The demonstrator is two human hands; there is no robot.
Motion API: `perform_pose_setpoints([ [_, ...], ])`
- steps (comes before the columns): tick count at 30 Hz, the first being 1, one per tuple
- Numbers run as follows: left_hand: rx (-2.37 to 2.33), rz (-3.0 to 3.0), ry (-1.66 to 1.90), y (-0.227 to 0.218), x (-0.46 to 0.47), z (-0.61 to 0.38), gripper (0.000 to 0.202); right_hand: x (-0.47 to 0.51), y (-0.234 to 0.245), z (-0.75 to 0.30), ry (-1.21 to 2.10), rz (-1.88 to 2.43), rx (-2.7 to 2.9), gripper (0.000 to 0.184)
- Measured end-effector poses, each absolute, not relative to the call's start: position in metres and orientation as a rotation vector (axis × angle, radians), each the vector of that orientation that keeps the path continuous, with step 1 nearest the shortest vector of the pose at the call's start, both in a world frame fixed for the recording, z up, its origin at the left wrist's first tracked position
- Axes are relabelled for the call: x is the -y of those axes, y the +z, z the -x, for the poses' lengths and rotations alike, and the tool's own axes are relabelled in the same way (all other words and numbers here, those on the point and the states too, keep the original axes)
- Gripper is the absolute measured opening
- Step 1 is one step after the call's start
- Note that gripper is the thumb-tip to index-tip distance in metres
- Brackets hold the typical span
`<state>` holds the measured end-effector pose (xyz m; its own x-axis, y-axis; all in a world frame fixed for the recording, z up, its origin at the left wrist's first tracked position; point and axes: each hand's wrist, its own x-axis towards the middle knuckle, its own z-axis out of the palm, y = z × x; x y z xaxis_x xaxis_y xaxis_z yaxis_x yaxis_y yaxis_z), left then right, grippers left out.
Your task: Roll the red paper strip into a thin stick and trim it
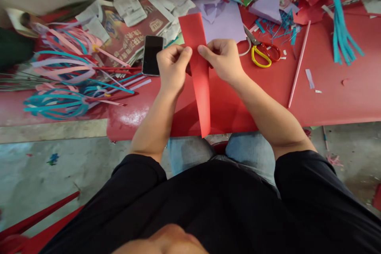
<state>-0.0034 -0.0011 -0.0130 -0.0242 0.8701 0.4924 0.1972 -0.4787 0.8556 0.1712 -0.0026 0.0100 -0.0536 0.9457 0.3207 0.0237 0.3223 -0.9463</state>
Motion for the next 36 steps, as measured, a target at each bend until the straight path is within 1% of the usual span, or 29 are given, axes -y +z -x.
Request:
perform_pose_setpoints([
  [5, -1.111, -1.852, 1.367, 0.007, 0.023, -0.002, 0.072, -0.005, 0.014, -0.180, 0.886, 1.027, 1.414, 0.056],
  [10, -1.180, -1.854, 1.472, 0.009, 0.021, 0.000, 0.072, -0.003, 0.011, -0.177, 0.989, 0.996, 1.421, 0.060],
  [16, -1.233, -1.877, 1.520, 0.007, 0.018, 0.000, 0.070, -0.002, 0.006, -0.176, 0.857, 1.002, 1.509, 0.068],
  [22, -1.259, -1.893, 1.554, 0.003, 0.016, 0.001, 0.070, 0.001, 0.007, -0.176, 0.882, 1.017, 1.586, 0.060],
  [29, -1.304, -1.860, 1.589, 0.005, 0.013, 0.004, 0.068, 0.006, 0.012, -0.175, 0.920, 1.042, 1.663, 0.063],
  [32, -1.328, -1.857, 1.572, 0.007, 0.013, 0.004, 0.069, 0.007, 0.012, -0.175, 0.886, 1.081, 1.665, 0.063],
  [36, -1.361, -1.837, 1.604, 0.009, 0.011, 0.006, 0.072, 0.009, 0.011, -0.172, 0.936, 1.052, 1.707, 0.061],
])
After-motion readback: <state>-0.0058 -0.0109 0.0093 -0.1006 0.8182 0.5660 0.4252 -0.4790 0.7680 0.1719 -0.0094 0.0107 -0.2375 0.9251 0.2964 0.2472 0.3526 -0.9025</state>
